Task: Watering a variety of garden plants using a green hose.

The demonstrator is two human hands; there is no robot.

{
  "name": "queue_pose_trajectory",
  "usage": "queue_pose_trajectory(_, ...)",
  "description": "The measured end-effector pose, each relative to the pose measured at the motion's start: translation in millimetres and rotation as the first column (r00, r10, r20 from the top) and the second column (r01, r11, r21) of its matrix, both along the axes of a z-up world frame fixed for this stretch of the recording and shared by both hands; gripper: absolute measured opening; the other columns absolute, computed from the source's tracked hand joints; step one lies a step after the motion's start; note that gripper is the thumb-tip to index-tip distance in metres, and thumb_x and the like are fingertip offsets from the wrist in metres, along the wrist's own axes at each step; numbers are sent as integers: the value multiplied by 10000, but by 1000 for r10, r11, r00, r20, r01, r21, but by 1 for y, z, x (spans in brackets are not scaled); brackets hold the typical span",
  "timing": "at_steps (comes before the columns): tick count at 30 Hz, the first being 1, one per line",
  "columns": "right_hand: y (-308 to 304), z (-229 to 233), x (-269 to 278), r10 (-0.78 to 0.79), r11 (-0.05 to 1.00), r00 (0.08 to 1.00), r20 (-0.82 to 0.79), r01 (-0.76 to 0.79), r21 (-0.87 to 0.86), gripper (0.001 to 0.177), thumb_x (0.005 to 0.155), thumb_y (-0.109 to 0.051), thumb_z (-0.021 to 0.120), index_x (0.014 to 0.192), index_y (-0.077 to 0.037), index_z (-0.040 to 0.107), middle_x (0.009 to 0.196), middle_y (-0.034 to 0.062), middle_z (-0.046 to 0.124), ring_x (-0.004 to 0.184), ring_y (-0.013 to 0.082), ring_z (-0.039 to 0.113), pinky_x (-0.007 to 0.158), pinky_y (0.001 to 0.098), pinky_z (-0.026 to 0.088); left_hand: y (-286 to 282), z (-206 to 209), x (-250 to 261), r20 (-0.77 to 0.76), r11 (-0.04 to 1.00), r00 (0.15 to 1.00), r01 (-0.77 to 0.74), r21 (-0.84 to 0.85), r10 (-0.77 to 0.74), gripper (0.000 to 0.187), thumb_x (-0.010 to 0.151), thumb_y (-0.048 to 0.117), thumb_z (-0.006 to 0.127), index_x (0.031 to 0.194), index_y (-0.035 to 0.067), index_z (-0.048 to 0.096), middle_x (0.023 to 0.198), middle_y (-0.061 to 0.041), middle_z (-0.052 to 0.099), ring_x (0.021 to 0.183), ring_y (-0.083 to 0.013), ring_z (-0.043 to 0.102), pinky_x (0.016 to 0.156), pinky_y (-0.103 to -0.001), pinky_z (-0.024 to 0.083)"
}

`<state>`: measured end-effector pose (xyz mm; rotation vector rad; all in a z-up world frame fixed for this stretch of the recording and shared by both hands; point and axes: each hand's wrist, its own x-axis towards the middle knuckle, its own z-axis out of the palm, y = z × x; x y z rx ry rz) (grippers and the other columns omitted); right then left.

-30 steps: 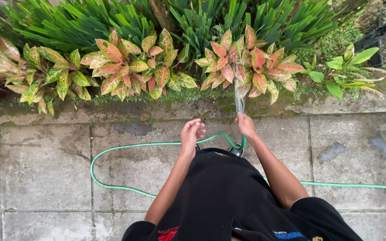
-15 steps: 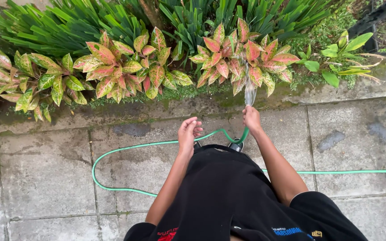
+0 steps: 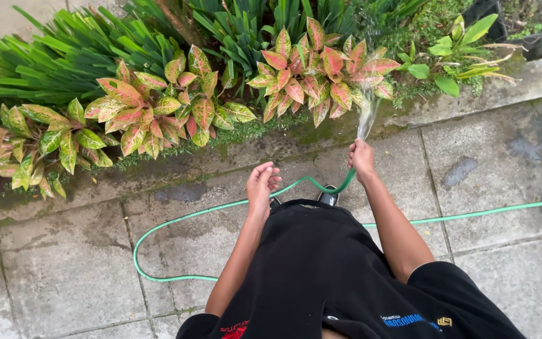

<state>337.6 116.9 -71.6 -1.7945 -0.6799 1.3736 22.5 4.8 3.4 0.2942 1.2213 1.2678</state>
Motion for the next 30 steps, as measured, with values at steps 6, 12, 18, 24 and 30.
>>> queue_pose_trajectory(6, -9, 9, 7, -54, 999, 998, -36, 54, 6, 317, 1044, -336, 425, 882, -74, 498, 594, 3, 427, 427, 135, 404, 394, 333, 360, 13, -1, 15, 14, 997, 997, 72, 35, -73, 242, 1020, 139, 569, 1223, 36, 653, 1029, -79, 729, 804, -135, 683, 662, -265, 517)
queue_pose_trajectory(12, -22, 15, 26, -120, 993, 992, -29, 120, -7, 316, 1047, -348, 417, 895, -82, 493, 613, -1, 433, 436, 124, 405, 395, 326, 355, 22, 2, 28, 11, 989, 991, 134, 55, -135, 247, 1021, 140, 572, 1228, 36, 657, 1032, -78, 730, 809, -132, 682, 670, -266, 519)
queue_pose_trajectory(18, -34, 9, 34, -73, 996, 996, -52, 71, -47, 335, 1058, -367, 413, 894, -89, 500, 621, -10, 433, 444, 114, 389, 404, 314, 353, 24, -6, 38, -5, 986, 987, 161, 44, -161, 242, 1016, 133, 578, 1219, 30, 660, 1021, -84, 734, 792, -139, 685, 661, -270, 516)
queue_pose_trajectory(24, -40, -1, 36, -14, 996, 999, -40, 11, -91, 340, 1059, -357, 415, 887, -81, 516, 621, -6, 451, 446, 114, 401, 409, 314, 368, 24, -3, 41, 21, 985, 985, 168, 46, -170, 239, 1017, 139, 580, 1219, 34, 654, 1029, -84, 732, 807, -139, 685, 673, -270, 517)
queue_pose_trajectory(30, -40, -7, 48, -102, 991, 993, -63, 96, -97, 366, 1072, -391, 387, 903, -93, 515, 616, -13, 427, 446, 109, 386, 407, 310, 359, 22, -6, 44, 29, 982, 983, 180, 48, -182, 241, 1016, 141, 584, 1223, 38, 651, 1033, -86, 731, 818, -141, 686, 682, -272, 517)
